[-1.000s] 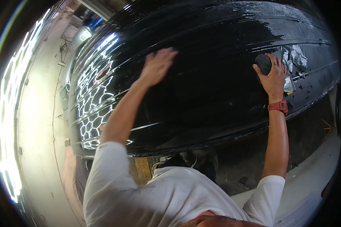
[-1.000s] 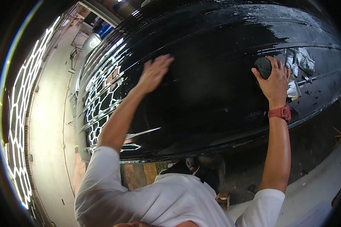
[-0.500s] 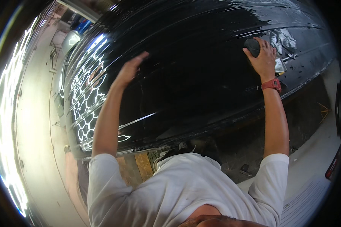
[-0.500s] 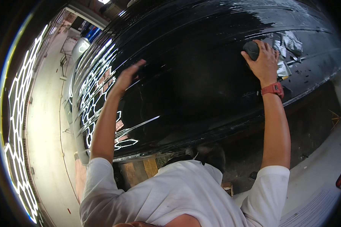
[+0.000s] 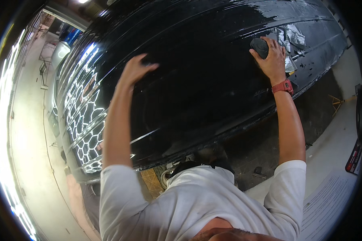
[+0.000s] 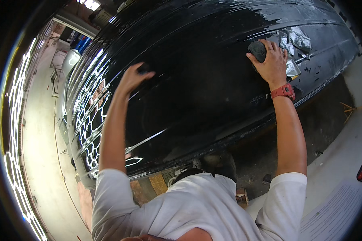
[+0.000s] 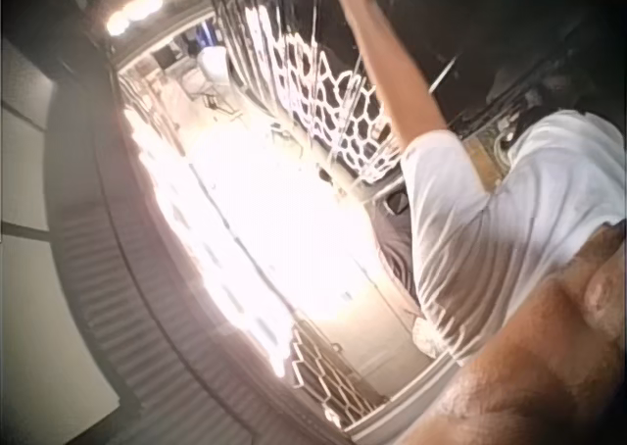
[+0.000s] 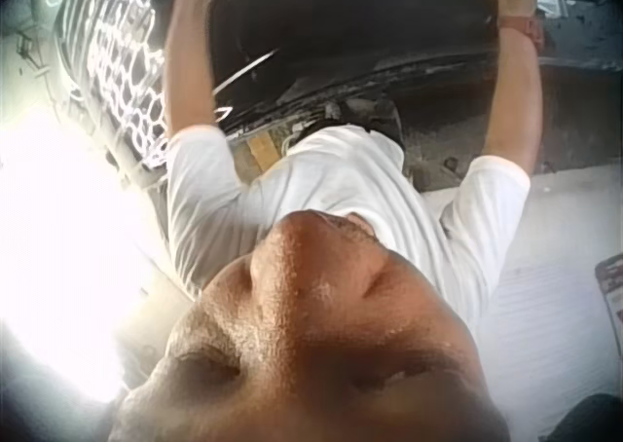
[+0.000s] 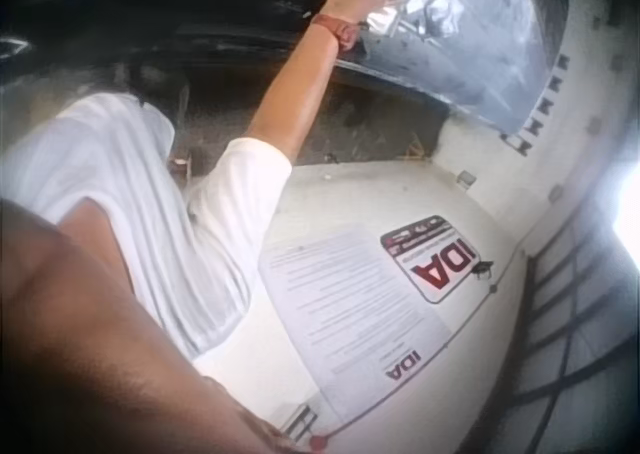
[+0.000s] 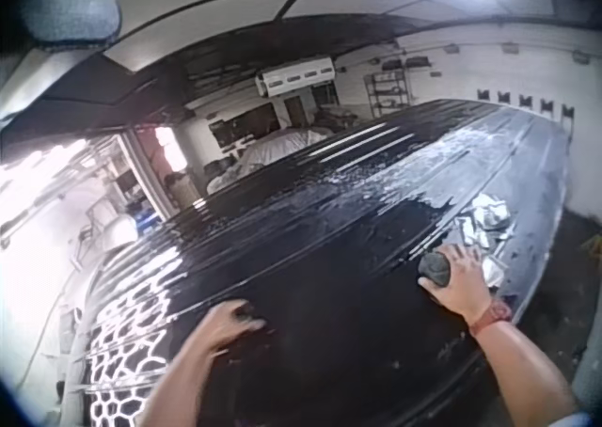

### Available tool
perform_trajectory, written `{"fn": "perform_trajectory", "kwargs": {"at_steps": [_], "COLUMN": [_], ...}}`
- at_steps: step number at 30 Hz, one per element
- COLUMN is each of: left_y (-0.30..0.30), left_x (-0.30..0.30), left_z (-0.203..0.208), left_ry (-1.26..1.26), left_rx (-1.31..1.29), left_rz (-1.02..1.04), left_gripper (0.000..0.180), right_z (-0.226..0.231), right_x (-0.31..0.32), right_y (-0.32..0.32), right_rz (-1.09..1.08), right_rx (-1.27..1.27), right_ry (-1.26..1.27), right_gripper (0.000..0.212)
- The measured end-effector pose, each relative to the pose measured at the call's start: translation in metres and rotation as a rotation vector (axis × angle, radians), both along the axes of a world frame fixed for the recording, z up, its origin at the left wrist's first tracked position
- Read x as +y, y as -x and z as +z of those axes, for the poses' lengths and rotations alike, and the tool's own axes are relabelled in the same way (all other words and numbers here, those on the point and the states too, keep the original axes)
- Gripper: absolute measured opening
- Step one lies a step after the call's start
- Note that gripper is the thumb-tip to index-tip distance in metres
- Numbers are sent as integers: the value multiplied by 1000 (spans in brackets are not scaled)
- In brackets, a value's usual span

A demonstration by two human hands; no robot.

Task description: The person wipes the glossy black hood of a car using a dark cloth. They move the cloth in circular and linear motions across the surface, removing visible white residue or cleaning solution. The person works systematically across the hood, ensuring the surface is wiped clean.

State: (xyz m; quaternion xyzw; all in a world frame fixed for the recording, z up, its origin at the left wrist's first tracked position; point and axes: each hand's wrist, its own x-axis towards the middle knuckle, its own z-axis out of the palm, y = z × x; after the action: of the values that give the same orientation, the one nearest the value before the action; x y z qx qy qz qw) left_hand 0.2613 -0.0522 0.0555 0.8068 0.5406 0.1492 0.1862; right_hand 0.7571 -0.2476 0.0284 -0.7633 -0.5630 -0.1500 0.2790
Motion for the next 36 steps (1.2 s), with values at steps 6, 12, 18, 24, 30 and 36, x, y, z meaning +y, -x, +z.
{"fn": "perform_trajectory", "kwargs": {"at_steps": [6, 12, 18, 24, 30, 36], "left_y": [106, -159, -304, -92, -190, -442], "left_x": [-28, 27, 37, -12, 19, 57], "left_z": [24, -9, 10, 13, 10, 11], "left_ry": [183, -173, -52, 123, 14, -72], "left_rx": [68, -4, -3, -152, 70, -3], "left_rz": [92, -275, -248, -161, -239, -270], "left_gripper": [44, 80, 99, 40, 70, 98], "right_z": [3, 3, 10, 4, 0, 12], "right_x": [1, 1, 5, -4, -3, 2], "right_y": [7, 9, 16, -1, 3, 9], "right_rz": [5, 6, 63, -10, 24, 80], "right_rx": [25, 43, 32, 52, 104, 135], "right_ry": [-32, -24, -54, -52, -72, -80], "right_gripper": [65, 65, 65, 64, 63, 63]}}
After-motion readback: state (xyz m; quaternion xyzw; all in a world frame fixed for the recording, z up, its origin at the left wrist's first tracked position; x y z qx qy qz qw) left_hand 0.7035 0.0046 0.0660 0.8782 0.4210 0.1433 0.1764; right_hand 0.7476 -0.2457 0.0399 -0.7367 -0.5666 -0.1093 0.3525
